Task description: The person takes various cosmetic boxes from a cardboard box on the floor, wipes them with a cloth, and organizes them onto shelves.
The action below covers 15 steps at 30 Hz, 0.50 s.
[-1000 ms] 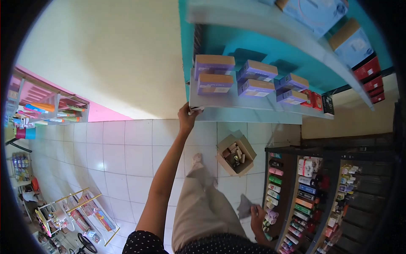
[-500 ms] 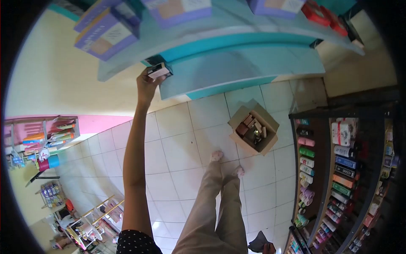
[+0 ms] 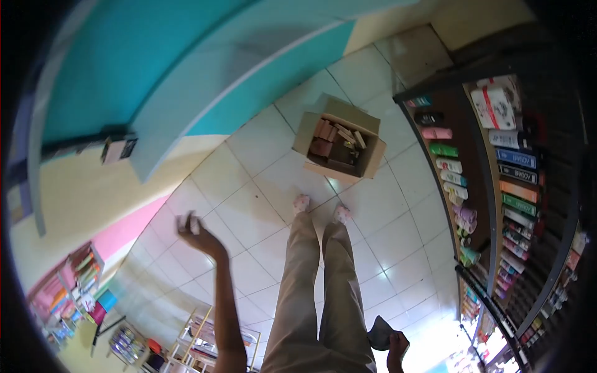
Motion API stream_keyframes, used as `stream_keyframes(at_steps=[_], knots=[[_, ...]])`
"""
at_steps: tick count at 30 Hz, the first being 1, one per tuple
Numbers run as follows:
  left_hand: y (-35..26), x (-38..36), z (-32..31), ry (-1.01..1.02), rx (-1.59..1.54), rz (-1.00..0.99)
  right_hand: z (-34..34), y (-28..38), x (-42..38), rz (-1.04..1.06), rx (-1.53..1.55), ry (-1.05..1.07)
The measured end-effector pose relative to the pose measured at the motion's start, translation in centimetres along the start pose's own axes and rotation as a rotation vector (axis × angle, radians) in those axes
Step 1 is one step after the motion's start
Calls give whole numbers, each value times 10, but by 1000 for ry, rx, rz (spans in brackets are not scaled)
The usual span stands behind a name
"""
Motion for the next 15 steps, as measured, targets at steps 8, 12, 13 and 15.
stream_keyframes(at_steps=[8,12,13,15], knots=[[110,-165,-232,1291,622,-811,-4,-22,21,-243,87,-64],[205,-194,-267,1433,629,-1040,-14,-58,20,-229,138,-131],[212,-197,-268,1481,776,-973,-15,-59,20,-196,120,-137],[212,-201,-265,1545,924,-905,-17,-56,20,-251,120,-103]])
Point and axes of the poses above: each hand's wrist, its own x-axis towards the middle knuckle, its own z-axis out of the back of the hand, y = z × x, the point moved 3 cm from there along x, towards the middle knuckle, and after that the axes turned 7 degrees about -x, right-handed, at the moved point
